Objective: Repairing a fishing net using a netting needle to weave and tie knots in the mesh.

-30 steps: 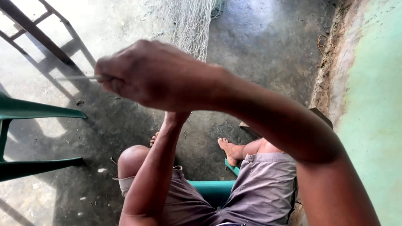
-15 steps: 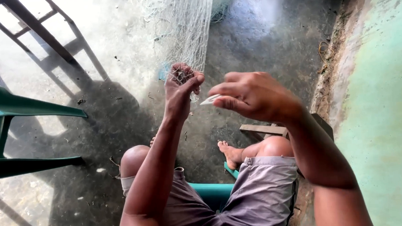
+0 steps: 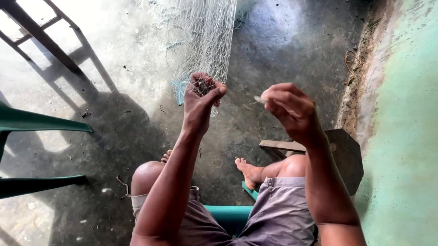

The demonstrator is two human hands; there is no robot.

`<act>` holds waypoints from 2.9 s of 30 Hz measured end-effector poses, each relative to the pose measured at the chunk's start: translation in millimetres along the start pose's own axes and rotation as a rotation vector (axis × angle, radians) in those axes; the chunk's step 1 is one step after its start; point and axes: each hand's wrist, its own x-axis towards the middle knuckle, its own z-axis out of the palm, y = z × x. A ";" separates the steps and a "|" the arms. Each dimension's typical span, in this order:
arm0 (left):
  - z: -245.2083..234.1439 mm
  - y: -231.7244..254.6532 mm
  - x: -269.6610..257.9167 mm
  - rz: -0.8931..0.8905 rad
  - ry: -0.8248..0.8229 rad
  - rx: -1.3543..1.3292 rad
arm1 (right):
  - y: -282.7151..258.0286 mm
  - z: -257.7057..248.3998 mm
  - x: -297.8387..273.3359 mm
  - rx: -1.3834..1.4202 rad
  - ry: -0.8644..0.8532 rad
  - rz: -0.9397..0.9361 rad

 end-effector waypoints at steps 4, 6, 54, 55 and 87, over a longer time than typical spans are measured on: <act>7.8 1.8 -0.9 -0.009 0.011 -0.001 | -13.3 16.9 -8.9 0.735 -0.157 -0.062; 6.2 -3.8 -0.6 -0.035 0.024 -0.034 | -43.3 27.1 -2.5 1.018 -0.649 0.030; 78.2 -46.6 3.9 -0.183 -0.130 -0.155 | 79.9 4.1 -6.9 0.362 0.124 0.317; 77.4 -46.6 2.7 -0.185 -0.132 -0.152 | 79.5 4.1 -6.2 0.363 0.127 0.318; 27.2 -15.0 -8.2 0.065 -0.077 -0.211 | 44.3 58.3 23.3 0.328 0.109 0.259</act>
